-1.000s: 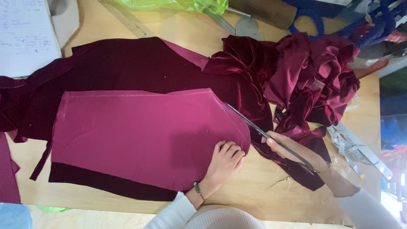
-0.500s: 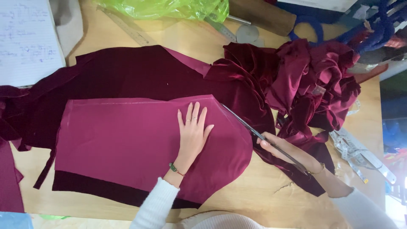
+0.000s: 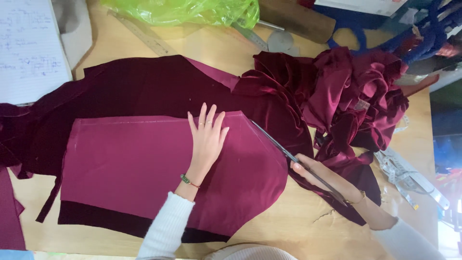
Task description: The person uses large shears to cut a piece of maroon velvet fabric laid out on a wooden table. They follow a pattern or marked line, cutting along the edges to separate the desired shape from the larger piece of material.
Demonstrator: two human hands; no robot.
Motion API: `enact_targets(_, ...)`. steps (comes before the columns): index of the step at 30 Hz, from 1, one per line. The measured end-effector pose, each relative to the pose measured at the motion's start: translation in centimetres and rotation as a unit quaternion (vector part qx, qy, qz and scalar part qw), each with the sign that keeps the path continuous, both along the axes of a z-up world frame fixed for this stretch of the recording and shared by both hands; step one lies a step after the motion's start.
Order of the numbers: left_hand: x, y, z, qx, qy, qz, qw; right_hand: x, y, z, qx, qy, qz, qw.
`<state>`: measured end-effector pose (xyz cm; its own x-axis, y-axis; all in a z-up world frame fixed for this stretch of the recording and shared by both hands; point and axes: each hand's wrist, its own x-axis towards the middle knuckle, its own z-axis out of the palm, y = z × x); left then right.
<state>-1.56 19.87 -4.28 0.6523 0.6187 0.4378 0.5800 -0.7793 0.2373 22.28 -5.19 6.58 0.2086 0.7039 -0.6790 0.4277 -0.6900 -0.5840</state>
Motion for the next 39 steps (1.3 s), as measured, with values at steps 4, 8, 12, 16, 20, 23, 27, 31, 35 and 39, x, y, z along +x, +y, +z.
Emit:
enact_targets(4, 1.0, -0.9, 0.1, -0.008, -0.003, -0.036, 0.999, -1.3, 1.5, 1.3, -0.008, -0.013, 0.009, 1.000)
enact_targets(8, 1.0, -1.8, -0.3, -0.015, 0.001, -0.043, 0.999, -1.0, 1.2, -1.4, -0.009, -0.021, -0.001, 1.000)
enact_targets(12, 0.9, -1.8, -0.4, -0.014, 0.002, -0.039, 0.999, -1.4, 1.2, -2.3, -0.005, -0.029, -0.016, 0.999)
enact_targets(16, 0.8, -1.9, -0.1, -0.010, 0.002, -0.035, 0.999, -1.3, 1.4, -3.2, -0.006, -0.032, -0.024, 0.999)
enact_targets(20, 0.8, -2.1, 0.5, -0.018, 0.003, -0.033, 0.999, -1.9, 2.2, -2.2, 0.014, 0.029, -0.064, 0.997)
enact_targets(23, 0.8, -2.1, 0.4, -0.016, 0.004, -0.034, 0.999, -3.5, 3.9, 1.4, 0.013, 0.030, -0.070, 0.997)
enact_targets(27, 0.8, -2.0, 0.3, -0.021, 0.007, -0.036, 0.999, -2.9, 3.9, -0.6, 0.011, -0.002, -0.031, 0.999)
enact_targets(31, 1.0, -1.9, 0.6, -0.011, -0.005, -0.034, 0.999, -2.6, 3.7, -2.5, 0.028, -0.001, -0.041, 0.999)
enact_targets(35, 1.7, -1.2, -0.1, -0.004, -0.014, -0.036, 0.999, -4.1, 4.4, 0.5, 0.028, 0.021, -0.075, 0.997)
enact_targets(39, 3.3, 0.3, -2.3, -0.032, -0.019, -0.036, 0.999, -3.8, 4.0, -0.4, 0.036, 0.024, -0.079, 0.996)
